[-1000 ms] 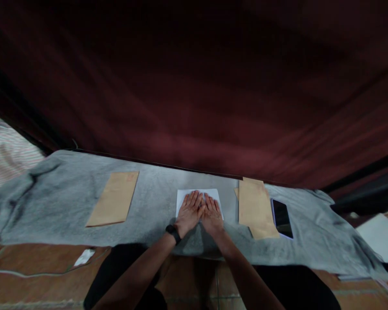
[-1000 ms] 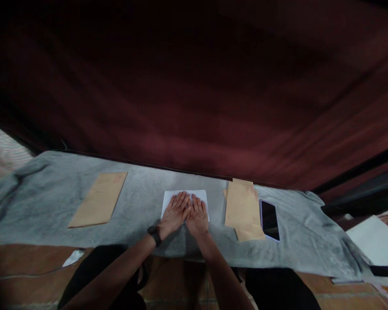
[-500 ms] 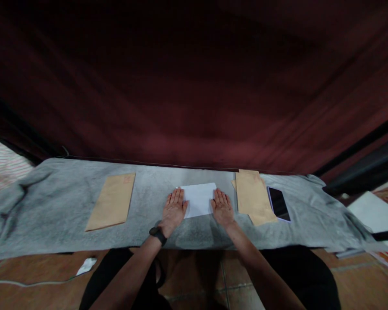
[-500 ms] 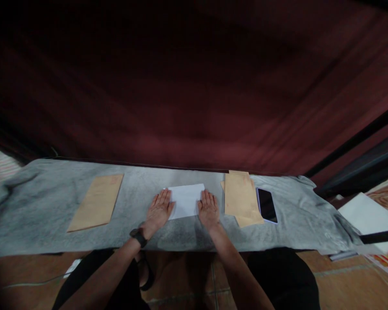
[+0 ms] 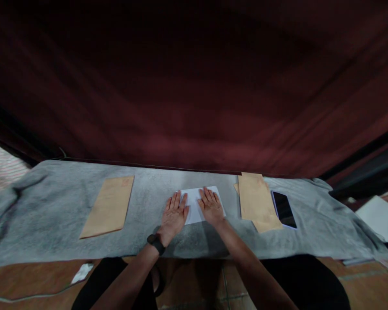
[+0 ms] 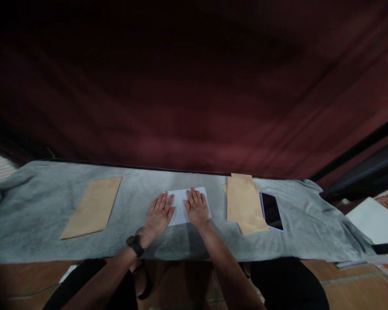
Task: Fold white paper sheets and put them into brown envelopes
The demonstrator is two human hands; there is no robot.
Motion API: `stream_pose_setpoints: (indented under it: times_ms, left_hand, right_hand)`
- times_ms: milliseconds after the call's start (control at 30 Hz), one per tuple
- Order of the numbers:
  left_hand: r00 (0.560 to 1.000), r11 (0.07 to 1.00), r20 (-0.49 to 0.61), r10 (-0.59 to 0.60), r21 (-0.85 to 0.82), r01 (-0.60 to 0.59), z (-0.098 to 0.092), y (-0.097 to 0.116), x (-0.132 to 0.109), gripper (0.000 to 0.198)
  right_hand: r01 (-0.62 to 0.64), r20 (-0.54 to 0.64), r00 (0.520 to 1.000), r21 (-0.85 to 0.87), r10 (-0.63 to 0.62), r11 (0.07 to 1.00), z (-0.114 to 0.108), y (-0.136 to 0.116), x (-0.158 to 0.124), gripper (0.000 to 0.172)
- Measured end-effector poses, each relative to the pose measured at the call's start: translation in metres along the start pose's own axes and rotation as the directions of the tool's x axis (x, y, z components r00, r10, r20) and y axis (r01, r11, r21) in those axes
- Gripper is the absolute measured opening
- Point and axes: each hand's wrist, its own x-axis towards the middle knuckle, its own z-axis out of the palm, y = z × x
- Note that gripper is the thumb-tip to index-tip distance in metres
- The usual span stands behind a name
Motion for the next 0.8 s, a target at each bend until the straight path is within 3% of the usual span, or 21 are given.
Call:
stream_pose_setpoints:
  times_ms: [167, 367, 467, 633, 700, 800]
  left_hand:
    - [0.999, 1.0, 0.041, -0.015, 0.001, 0.015, -0.004, 0.0, 0.0, 0.056]
    - [1.0, 1.0, 0.026, -0.01, -0.004, 0.01, -0.005, -0.001, -0.002, 0.056]
    - [1.0, 1.0, 0.012, -0.004, -0.001, 0.004, -0.006, -0.001, -0.002, 0.055]
    - [0.999, 0.999, -0.031, 0.01, -0.036, -0.011, -0.005, -0.001, -0.002, 0.055]
    - [0.998, 0.998, -0.056, 0.019, -0.05, -0.022, -0.004, -0.002, -0.004, 0.055]
    - [0.997, 0.999, -0.076, 0.014, -0.051, -0.018, -0.003, -0.003, -0.006, 0.055]
  right_hand:
    - [-0.051, -0.005, 0.999, -0.051, 0.051, 0.997, -0.004, 0.03, 0.001, 0.052]
    - [-0.173, -0.026, 0.985, -0.057, 0.171, 0.983, -0.013, 0.045, 0.0, 0.056]
    - [-0.201, -0.073, 0.978, -0.048, 0.198, 0.978, -0.017, 0.034, -0.01, 0.056]
    - [0.071, -0.043, 0.997, 0.039, -0.07, 0.997, -0.01, -0.011, -0.046, 0.053]
    - [0.07, -0.05, 0.996, 0.046, -0.068, 0.996, -0.009, -0.019, -0.058, 0.056]
    - [0.004, -0.07, 0.998, 0.016, -0.002, 1.0, -0.013, -0.01, -0.068, 0.056]
